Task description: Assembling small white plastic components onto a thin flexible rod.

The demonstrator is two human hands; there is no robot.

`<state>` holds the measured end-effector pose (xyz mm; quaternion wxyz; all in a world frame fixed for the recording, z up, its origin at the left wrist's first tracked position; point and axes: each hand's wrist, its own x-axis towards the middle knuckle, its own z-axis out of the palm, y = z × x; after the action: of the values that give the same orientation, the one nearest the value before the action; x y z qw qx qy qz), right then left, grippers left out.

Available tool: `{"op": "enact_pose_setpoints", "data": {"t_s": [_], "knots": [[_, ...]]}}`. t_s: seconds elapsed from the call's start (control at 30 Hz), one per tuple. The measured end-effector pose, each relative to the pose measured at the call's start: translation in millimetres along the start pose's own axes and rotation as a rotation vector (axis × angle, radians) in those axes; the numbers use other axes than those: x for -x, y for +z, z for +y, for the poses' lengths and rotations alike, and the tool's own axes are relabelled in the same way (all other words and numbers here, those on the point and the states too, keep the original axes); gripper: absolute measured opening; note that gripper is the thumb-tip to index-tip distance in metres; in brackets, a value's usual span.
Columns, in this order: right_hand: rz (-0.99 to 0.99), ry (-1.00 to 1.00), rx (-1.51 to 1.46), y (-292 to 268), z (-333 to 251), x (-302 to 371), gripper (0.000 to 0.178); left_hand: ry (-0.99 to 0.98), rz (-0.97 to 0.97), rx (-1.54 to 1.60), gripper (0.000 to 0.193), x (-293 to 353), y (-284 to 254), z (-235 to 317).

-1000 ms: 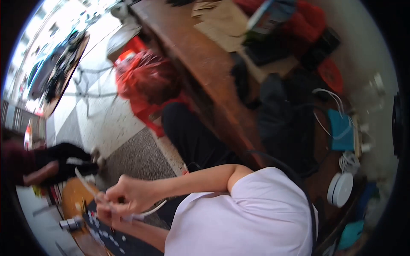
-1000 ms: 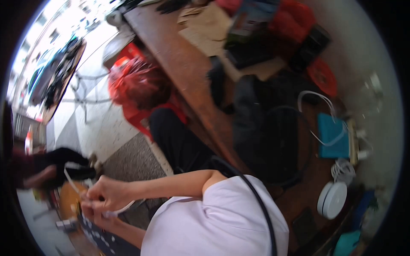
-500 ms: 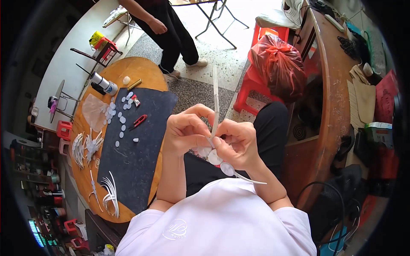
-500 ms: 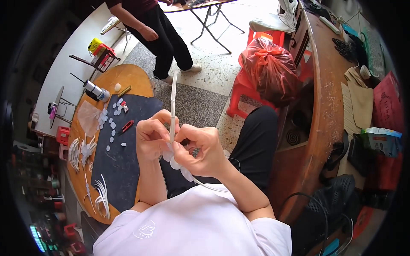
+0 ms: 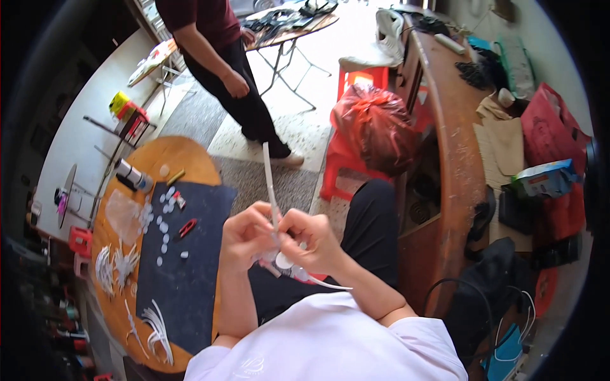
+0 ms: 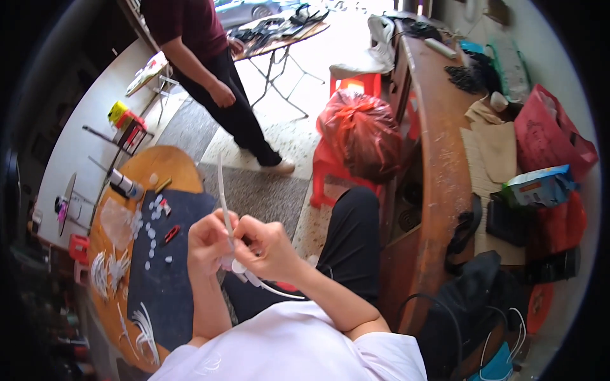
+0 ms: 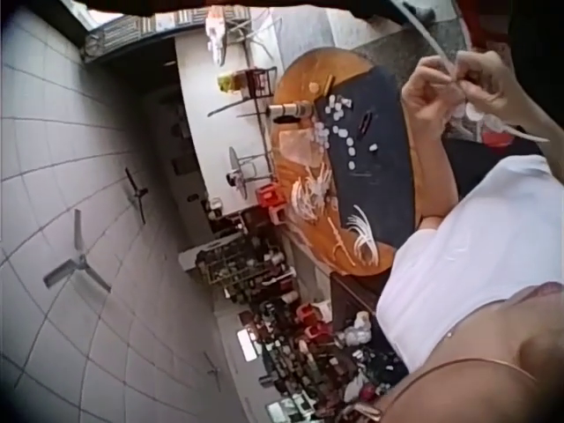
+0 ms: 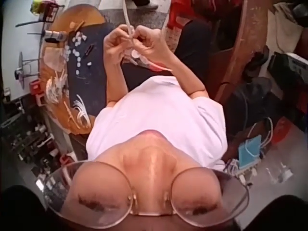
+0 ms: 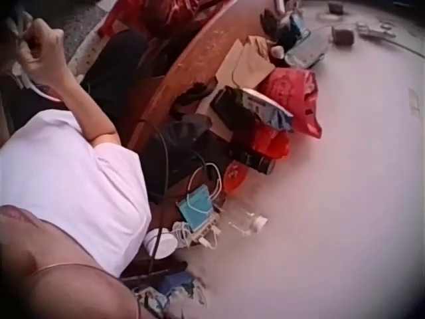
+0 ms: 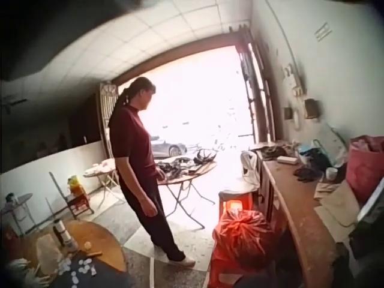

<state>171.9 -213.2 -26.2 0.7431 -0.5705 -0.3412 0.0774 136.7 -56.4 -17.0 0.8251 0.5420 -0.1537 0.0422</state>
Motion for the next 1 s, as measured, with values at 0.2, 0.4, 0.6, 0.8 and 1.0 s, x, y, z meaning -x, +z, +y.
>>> {"op": "enact_pose_setpoints", "data": {"t_s": [0.2, 0.4, 0.6, 0.8, 1.0], "knots": [[0.026, 0.005, 0.180, -5.0, 10.8, -4.4, 0.003, -0.290, 0.314, -0.163, 0.034, 4.8, 6.8, 12.6], [0.268, -0.128, 0.771, -13.6, 8.4, -14.3, 0.012, -0.175, 0.494, -0.234, 0.044, 17.4, -7.7, 4.8], [0.101, -0.344, 0.569, -9.7, 19.6, -11.6, 0.011, -0.194, 0.406, -0.222, 0.047, 25.5, -23.4, -8.5], [0.140, -0.366, 0.598, -11.2, 32.7, -4.9, 0.008, -0.249, 0.314, -0.196, 0.045, 16.8, -20.3, -25.7], [0.072, -0.237, 0.539, -4.2, 28.1, -6.6, 0.011, -0.298, 0.228, -0.240, 0.031, 15.4, -17.6, -16.8]]}}
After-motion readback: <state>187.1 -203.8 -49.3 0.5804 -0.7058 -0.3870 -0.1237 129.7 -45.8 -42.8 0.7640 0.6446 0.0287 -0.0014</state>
